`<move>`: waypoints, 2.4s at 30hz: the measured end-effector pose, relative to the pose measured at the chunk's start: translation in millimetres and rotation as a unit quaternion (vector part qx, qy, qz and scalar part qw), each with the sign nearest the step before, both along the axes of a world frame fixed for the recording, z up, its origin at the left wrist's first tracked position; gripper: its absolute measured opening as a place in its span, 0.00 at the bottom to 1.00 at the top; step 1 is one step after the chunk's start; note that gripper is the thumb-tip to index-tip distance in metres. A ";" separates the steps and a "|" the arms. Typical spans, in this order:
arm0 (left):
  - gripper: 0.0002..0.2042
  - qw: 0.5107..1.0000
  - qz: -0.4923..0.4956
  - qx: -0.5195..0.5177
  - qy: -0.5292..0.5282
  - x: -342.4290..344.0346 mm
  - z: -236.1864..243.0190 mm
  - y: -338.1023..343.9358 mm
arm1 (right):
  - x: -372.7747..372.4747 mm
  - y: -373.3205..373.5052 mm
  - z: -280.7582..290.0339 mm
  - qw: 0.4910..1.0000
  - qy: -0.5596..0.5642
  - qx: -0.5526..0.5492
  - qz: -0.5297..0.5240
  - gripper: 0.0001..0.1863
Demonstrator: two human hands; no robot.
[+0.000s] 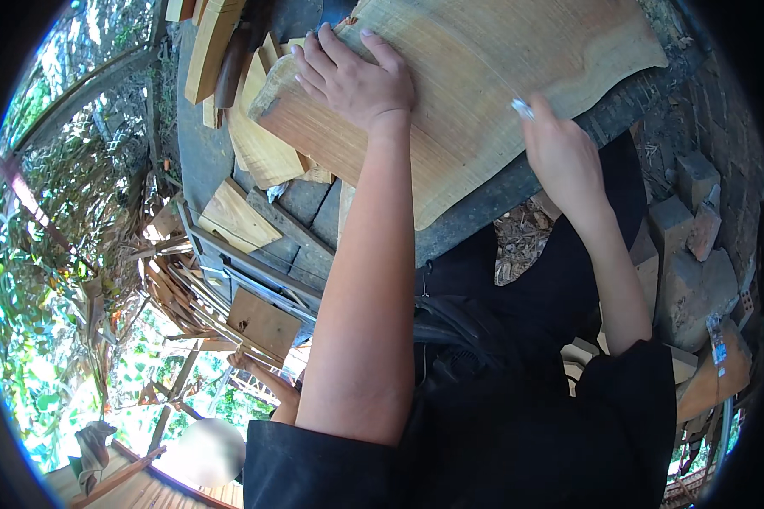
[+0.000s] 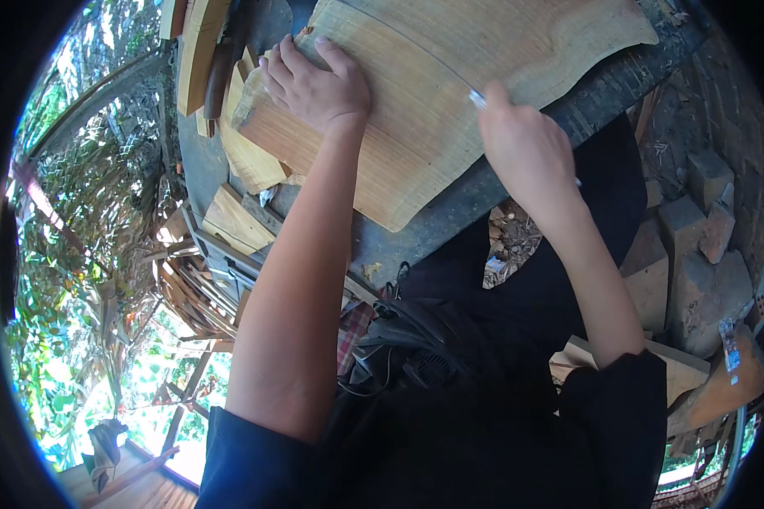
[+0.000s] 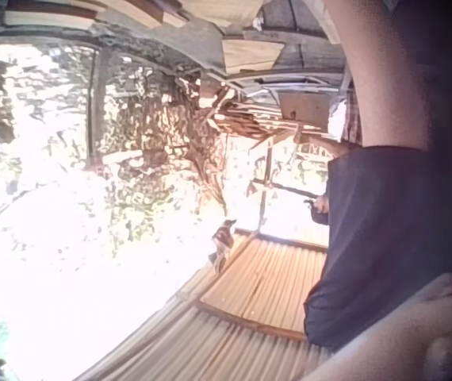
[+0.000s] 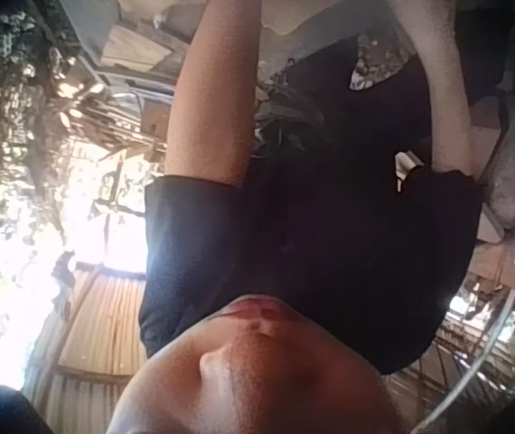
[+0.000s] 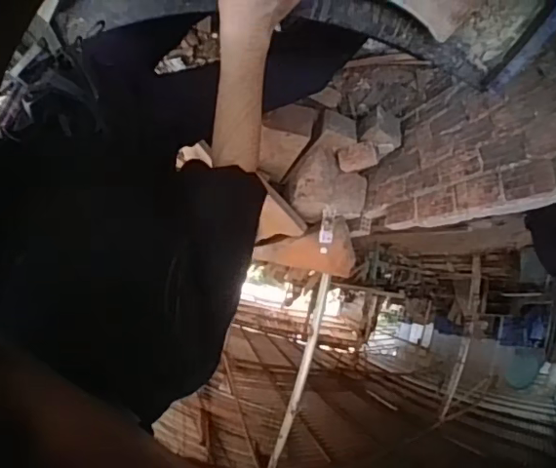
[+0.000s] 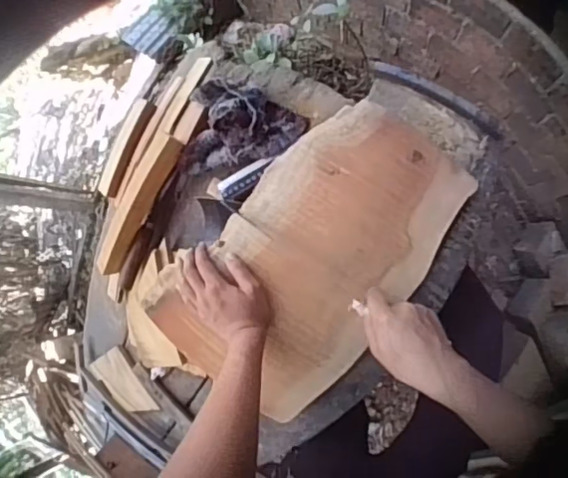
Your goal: Use a hacksaw to cut through a thick wooden slab in a workshop environment.
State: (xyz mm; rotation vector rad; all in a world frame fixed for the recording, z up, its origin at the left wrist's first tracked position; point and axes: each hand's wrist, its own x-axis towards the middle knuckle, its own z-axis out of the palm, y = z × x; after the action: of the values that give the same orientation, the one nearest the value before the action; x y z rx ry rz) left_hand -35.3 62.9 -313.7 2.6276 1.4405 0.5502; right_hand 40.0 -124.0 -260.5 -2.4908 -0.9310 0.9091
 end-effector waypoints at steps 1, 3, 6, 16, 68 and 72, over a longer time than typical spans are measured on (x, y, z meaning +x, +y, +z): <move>0.24 1.000 -0.001 -0.002 -0.002 -0.2 -0.4 0.1 | -1.6 2.2 1.3 1.000 0.002 0.000 -0.002 0.07; 0.24 1.000 -0.004 -0.008 -0.004 0.9 -2.8 -1.4 | -2.0 2.5 3.9 1.000 -0.009 -0.001 -0.001 0.07; 0.24 1.000 0.004 0.002 -0.004 -5.5 -0.8 4.6 | -12.8 -37.8 17.7 0.999 0.026 -0.042 -0.018 0.07; 0.24 1.000 0.007 0.006 0.006 -0.4 -0.8 -0.5 | -18.1 -43.3 30.5 0.997 0.025 -0.079 0.004 0.08; 0.25 1.000 -0.012 -0.014 0.002 -4.9 3.3 3.1 | -28.6 -158.6 54.9 0.984 0.071 -0.155 -0.057 0.07; 0.25 1.000 -0.013 -0.023 0.000 -1.7 2.5 -1.5 | -16.6 -111.7 21.6 0.993 0.055 -0.094 -0.033 0.07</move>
State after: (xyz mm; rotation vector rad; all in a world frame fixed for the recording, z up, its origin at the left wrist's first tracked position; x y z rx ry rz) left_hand -37.0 61.4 -311.2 2.6069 1.4009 0.5078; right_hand 23.4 -235.7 -238.9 -2.5779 -0.7545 1.1475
